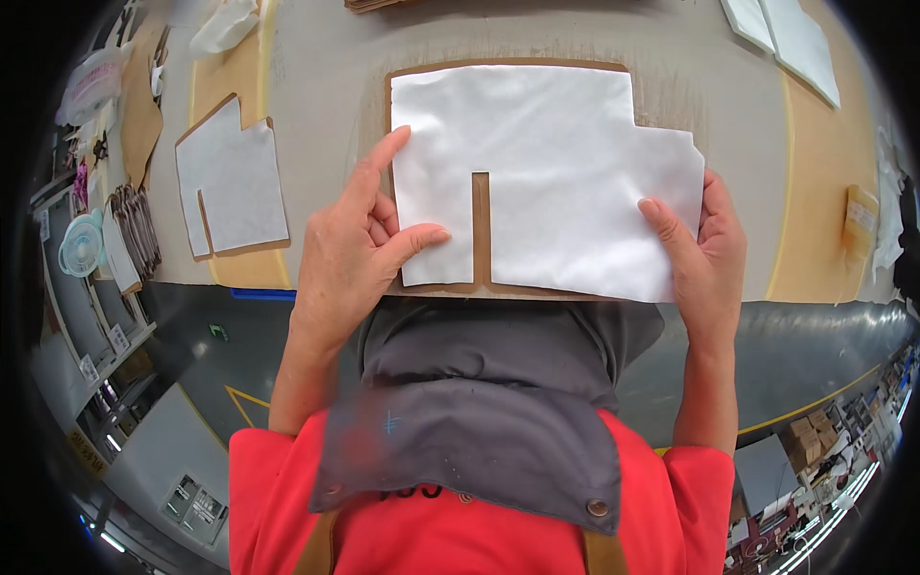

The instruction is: The person assembles paper products by applying glue to brown cardboard pieces and adhering white paper inserts to them. They repeatedly pick up a cardboard piece, apply glue from a bottle, place a white paper insert, and press it down to secure the bond.

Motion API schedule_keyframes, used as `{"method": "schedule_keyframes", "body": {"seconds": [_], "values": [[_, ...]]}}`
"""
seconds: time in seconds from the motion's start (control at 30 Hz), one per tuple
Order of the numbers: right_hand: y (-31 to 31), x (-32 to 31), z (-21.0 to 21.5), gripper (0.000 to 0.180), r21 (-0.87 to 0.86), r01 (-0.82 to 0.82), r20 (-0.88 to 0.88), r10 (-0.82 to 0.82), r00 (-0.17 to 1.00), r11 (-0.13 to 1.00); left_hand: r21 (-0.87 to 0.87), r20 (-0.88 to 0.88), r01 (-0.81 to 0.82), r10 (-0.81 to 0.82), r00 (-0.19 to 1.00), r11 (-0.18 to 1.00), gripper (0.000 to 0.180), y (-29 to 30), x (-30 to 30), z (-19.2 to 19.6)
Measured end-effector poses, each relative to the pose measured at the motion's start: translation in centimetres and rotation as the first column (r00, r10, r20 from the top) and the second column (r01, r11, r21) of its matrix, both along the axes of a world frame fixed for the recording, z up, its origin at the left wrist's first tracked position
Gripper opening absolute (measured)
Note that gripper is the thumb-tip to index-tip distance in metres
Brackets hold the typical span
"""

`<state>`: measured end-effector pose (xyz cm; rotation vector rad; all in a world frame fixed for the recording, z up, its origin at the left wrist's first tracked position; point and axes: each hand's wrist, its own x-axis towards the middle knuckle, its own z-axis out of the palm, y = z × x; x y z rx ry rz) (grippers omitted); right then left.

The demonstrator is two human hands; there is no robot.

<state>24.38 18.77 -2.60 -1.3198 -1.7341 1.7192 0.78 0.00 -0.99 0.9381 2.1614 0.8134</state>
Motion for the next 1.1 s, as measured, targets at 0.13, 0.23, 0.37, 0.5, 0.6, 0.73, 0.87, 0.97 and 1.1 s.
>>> {"method": "schedule_keyframes", "body": {"seconds": [0.13,0.23,0.37,0.5,0.6,0.73,0.87,0.97,1.1], "values": [[-0.1,-0.1,-0.1,0.039,0.035,0.004,0.018,-0.005,1.000,0.999,0.004,-0.012,0.001,-0.001,1.000,1.000,0.085,-0.1,0.2,-0.2],[-0.2,0.0,-0.1,0.039,0.039,0.000,0.038,-0.001,0.999,0.999,-0.032,-0.012,0.014,-0.015,1.000,0.999,0.084,0.0,0.1,0.0],[-0.2,0.1,0.0,0.041,0.055,-0.018,0.047,0.015,0.999,0.998,-0.080,0.003,0.049,-0.049,0.999,0.996,0.084,0.1,-0.1,0.9],[-0.4,0.2,-0.3,0.042,0.090,-0.015,0.074,0.008,0.997,0.996,-0.127,-0.043,0.065,-0.071,0.997,0.990,0.085,0.3,0.0,1.2],[-0.8,0.1,-0.1,0.045,0.160,-0.014,0.100,-0.002,0.995,0.987,-0.148,-0.336,0.103,-0.148,0.930,0.984,0.082,0.0,0.0,2.0],[-1.2,0.6,0.9,0.055,0.206,-0.023,0.236,-0.026,0.971,0.978,0.145,-0.490,0.282,-0.179,0.853,0.948,0.072,1.8,-0.3,2.2],[-1.9,1.5,0.7,0.056,0.244,0.026,0.210,-0.079,0.975,0.969,0.309,-0.496,0.544,-0.356,0.792,0.780,0.053,6.6,1.8,-0.1],[-2.4,1.2,1.4,0.056,0.220,0.032,0.213,-0.080,0.974,0.975,0.373,-0.530,0.679,-0.455,0.716,0.632,0.047,9.4,3.6,-2.7],[-2.6,2.0,1.1,0.055,0.218,0.022,0.234,-0.074,0.969,0.976,0.403,-0.531,0.766,-0.553,0.642,0.502,0.046,10.9,5.2,-4.6]]}}
